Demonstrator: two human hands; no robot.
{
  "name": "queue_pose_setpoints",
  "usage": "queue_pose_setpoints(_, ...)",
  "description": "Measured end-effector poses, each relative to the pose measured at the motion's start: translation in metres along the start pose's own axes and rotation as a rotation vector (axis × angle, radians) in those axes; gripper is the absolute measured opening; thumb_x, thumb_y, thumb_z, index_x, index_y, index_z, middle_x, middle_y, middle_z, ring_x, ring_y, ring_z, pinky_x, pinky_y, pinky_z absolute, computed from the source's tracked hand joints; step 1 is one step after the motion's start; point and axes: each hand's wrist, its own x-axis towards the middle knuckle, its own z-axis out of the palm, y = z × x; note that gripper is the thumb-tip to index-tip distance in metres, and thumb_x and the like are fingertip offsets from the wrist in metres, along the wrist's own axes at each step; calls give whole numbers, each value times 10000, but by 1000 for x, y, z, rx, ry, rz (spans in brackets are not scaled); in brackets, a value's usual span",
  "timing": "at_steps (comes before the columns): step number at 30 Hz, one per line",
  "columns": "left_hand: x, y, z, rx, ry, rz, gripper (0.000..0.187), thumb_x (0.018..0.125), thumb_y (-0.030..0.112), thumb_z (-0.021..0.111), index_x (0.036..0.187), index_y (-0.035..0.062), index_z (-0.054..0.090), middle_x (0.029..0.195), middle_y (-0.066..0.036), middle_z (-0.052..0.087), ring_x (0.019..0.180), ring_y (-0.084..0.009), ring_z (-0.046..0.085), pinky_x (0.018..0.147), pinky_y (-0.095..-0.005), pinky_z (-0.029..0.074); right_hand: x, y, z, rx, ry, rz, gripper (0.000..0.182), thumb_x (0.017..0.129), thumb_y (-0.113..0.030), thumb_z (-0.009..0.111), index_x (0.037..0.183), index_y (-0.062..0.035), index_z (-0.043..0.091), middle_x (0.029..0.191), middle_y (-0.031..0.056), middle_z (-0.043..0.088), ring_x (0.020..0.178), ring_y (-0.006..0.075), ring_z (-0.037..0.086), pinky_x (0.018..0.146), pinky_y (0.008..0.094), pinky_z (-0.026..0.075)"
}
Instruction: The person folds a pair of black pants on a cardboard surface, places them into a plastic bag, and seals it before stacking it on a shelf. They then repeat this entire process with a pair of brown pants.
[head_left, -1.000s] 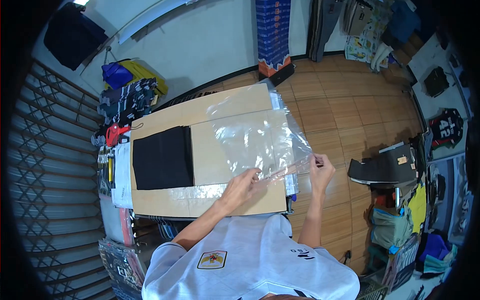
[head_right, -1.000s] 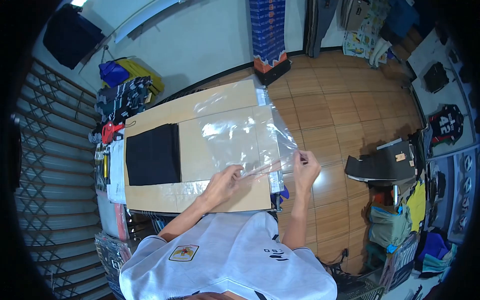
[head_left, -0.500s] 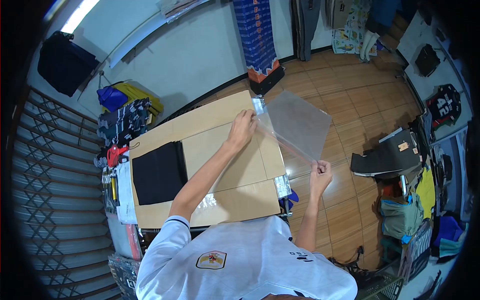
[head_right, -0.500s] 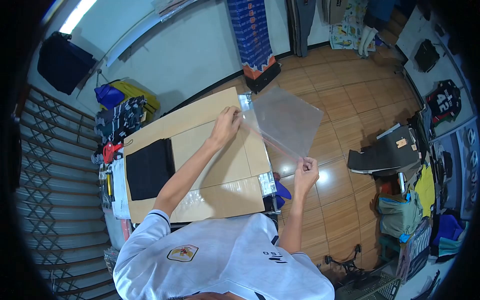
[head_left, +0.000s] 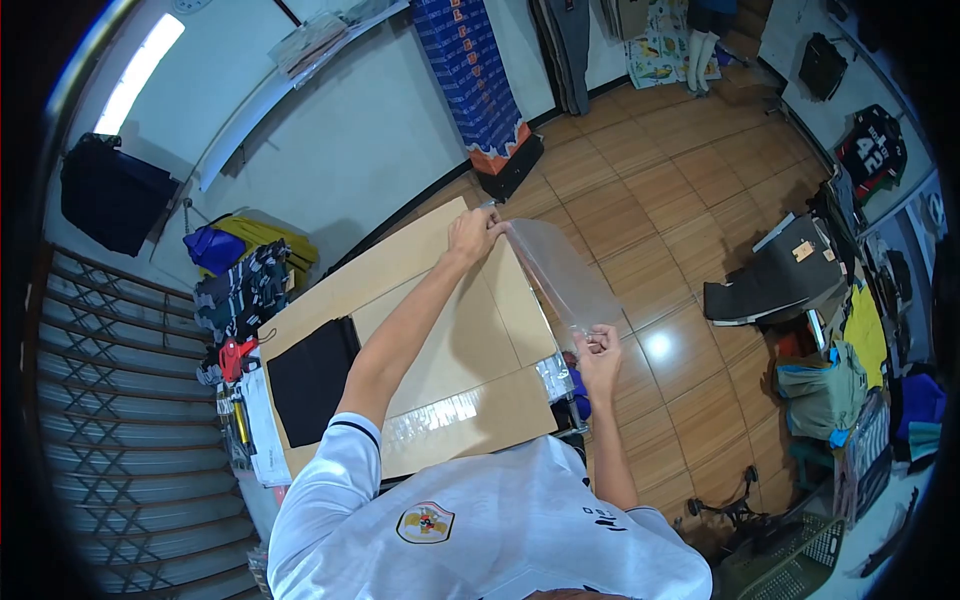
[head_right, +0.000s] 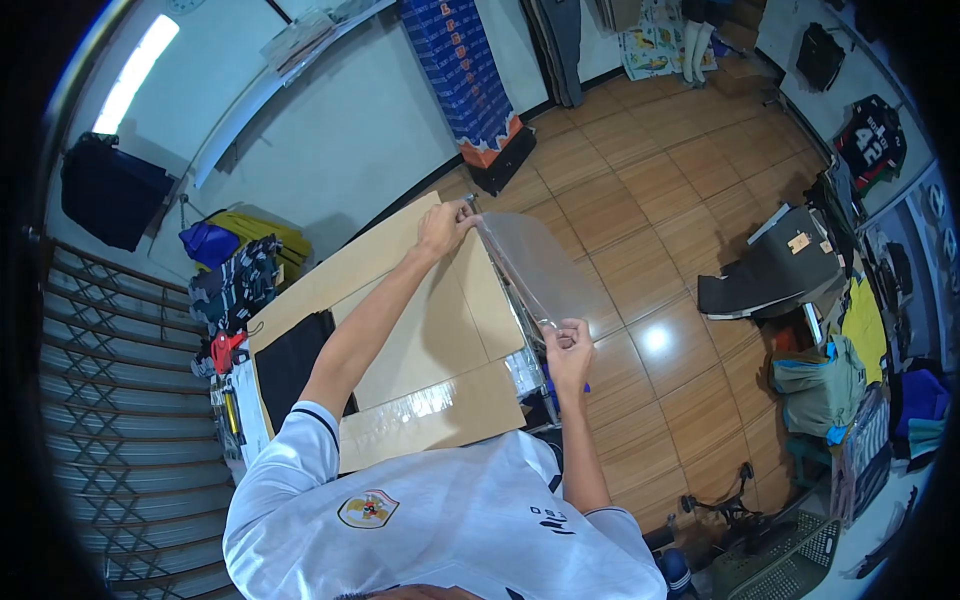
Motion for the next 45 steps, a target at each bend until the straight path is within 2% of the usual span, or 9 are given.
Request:
queue_pose_setpoints(1,0,-1,-1,-10,0,-21,335,872,414,812,930,90,749,770,-76,738,742,-279,717,706,-429,545,-4,3,7,-6,18,-56,279,883,-136,810,1038,21,640,775,83,695,617,125,620,571,307,500)
queue_pose_setpoints(7,-1,-4,-10,-82,-13,-78,293,879,367,820,966,94,757,785,-75,757,779,-275,736,729,-427,550,-29,-14,22,-159,47,-161,245,879,-109,786,1036,9,640,767,100,689,568,156,603,540,331,470)
queue_pose_setpoints(17,-32,-9,-29,-266,140,20,277,914,332,786,1008,75,745,876,-127,768,813,-279,745,773,-408,571,-68,-35,29,-268,93,-393,192,840,-72,745,990,-27,636,741,82,660,546,192,574,550,360,489)
queue_pose_setpoints(23,-54,-38,-31,-366,178,98,211,941,243,754,1032,53,736,880,-141,761,803,-278,735,766,-393,567,-97,-48,44,-460,22,-436,140,840,-116,741,917,-66,636,740,106,693,631,307,680,597,428,530)
queue_pose_setpoints(26,-71,-58,-37,-345,177,116,198,943,218,745,1034,43,731,878,-148,755,801,-282,730,767,-397,563,-118,-59,55,-572,-60,-377,147,846,-145,748,924,-75,644,757,119,726,693,340,723,626,460,547)
queue_pose_setpoints(31,-108,-100,-53,-297,156,106,173,941,185,730,1029,36,726,908,-171,751,831,-333,728,774,-425,558,-156,-59,90,-634,-170,-244,162,892,-225,691,933,-71,660,772,182,735,738,447,710,683,577,532)
queue_pose_setpoints(34,-131,-128,-66,-211,139,108,159,938,165,720,1027,33,723,948,-184,750,872,-374,722,787,-446,553,-176,-38,118,-776,-200,-308,173,854,-223,736,864,-63,672,714,171,716,689,427,703,649,542,538)
queue_pose_setpoints(37,-153,-153,-81,-196,155,127,156,931,155,717,1025,31,722,967,-191,747,902,-395,715,798,-457,548,-201,-34,142,-768,-261,-343,183,857,-232,733,851,-59,673,703,187,707,678,425,699,634,558,527)
queue_pose_setpoints(45,-199,-210,-106,-89,220,187,127,921,120,690,994,18,709,955,-189,743,891,-383,719,799,-445,550,-253,-28,189,-780,-316,-428,191,869,-221,721,818,-42,680,700,189,707,675,425,701,623,563,526)
